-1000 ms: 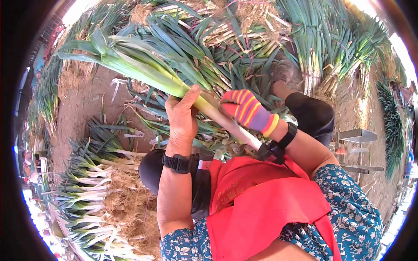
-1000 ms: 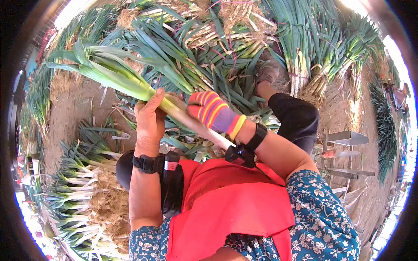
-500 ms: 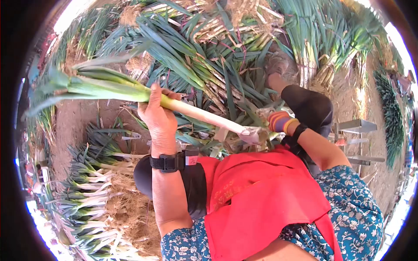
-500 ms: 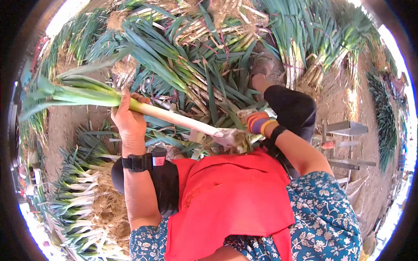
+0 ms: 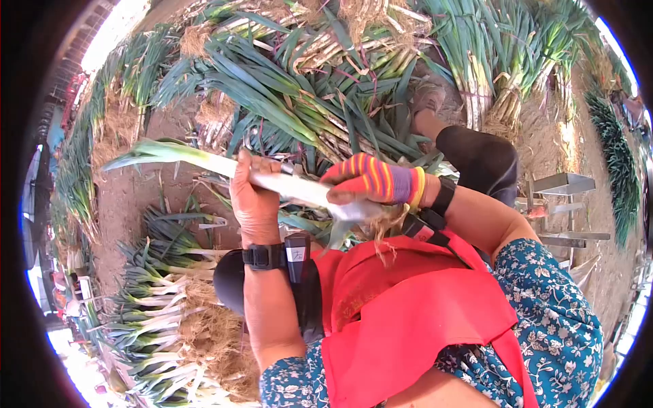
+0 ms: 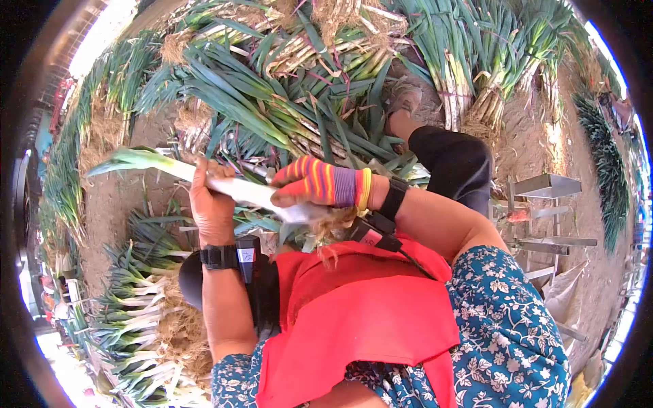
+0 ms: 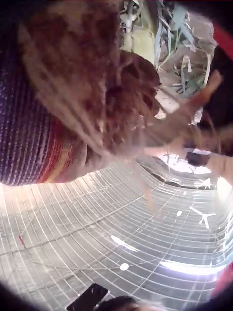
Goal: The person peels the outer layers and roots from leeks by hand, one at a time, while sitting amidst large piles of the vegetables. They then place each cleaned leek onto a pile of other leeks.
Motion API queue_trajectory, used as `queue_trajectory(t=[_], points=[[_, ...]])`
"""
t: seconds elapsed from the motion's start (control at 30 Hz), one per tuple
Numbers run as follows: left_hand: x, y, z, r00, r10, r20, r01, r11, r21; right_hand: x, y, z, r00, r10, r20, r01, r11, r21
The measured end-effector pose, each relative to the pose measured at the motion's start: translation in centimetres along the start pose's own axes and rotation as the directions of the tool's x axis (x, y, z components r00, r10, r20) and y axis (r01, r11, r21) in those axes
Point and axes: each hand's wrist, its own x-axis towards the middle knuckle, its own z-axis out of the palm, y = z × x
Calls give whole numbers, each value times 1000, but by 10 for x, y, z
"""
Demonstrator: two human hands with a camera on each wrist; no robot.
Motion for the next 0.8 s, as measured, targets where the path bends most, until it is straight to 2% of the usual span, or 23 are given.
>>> queue_trajectory(t=[0.03, 0.07, 0.1, 0.13, 0.17, 0.23, 0.27, 0.3, 0.33, 0.37, 0.4, 0.43, 0.5, 0.53, 0.57, 0.6, 0.63, 0.67, 0.7, 0.73, 0.8], points=[[5, 1, -12, 999, -28, -20, 27, 999, -38, -3, 1, 4, 996, 84, 32, -84, 996, 26], [4, 2, -4, 985, -64, -162, 53, 996, -70, -7, 5, 4, 999, -14, 49, 13, 1000, 19], [3, 2, -1, 984, -58, -166, 45, 996, -82, -11, 13, 2, 992, -104, 77, 104, 995, 11], [2, 3, 0, 984, -64, -167, 55, 997, -62, -17, 27, -10, 896, -398, 197, 444, 813, -376], [1, 2, -1, 983, -75, -169, 69, 997, -39, -23, 41, -22, 702, -648, 296, 640, 391, -662], [-3, -4, -1, 981, -7, -194, 22, 997, 77, -41, 49, -26, 778, -566, 272, 574, 466, -673], [-7, -8, 3, 975, 27, -219, 2, 991, 131, -55, 69, -30, 921, -365, 138, 355, 639, -682], [-9, -9, 8, 969, 64, -238, -20, 982, 186, -67, 94, -33, 991, -131, 8, 104, 747, -656], [-11, -2, 13, 969, 71, -236, -26, 982, 186, -73, 103, -37, 995, 86, -41, -84, 584, -808], [-14, 8, 17, 947, 167, -274, -95, 962, 258, -80, 112, -42, 950, 279, -141, -239, 357, -903], [-13, 17, 17, 918, 260, -300, -156, 931, 331, -101, 131, -52, 941, 305, -149, -251, 331, -910], [1, 37, -15, 946, 271, -177, -221, 940, 261, -116, 143, -67, 933, 328, -148, -251, 296, -922], [0, 60, -13, 938, 324, -124, -293, 932, 215, -109, 124, -71, 940, 320, -115, -202, 253, -946], [-6, 60, -5, 932, 329, -151, -292, 930, 222, -96, 107, -69, 886, 400, -234, -316, 154, -936], [-11, 53, 10, 926, 337, -172, -297, 930, 218, -78, 103, -74, 894, 384, -232, -308, 149, -940], [-11, 45, 12, 949, 295, -107, -276, 947, 166, -65, 99, -81, 963, 28, -270, -271, 138, -953], [-14, 35, 15, 959, 263, -103, -250, 960, 126, -53, 93, -89, 906, -330, -265, -242, 109, -964], [-12, 27, 15, 970, 241, -47, -234, 966, 112, -35, 75, -94, 820, -525, -226, -127, 219, -967], [-10, 19, 14, 976, 216, 11, -216, 971, 100, -19, 46, -90, 688, -695, -209, 13, 299, -954], [-12, 15, 17, 985, 174, 9, -174, 980, 95, -12, 5, -73, 738, -669, -88, 78, 214, -974], [-9, 7, 10, 994, 101, 49, -104, 992, 77, -4, -52, -26, 760, -648, 38, 157, 126, -980]])
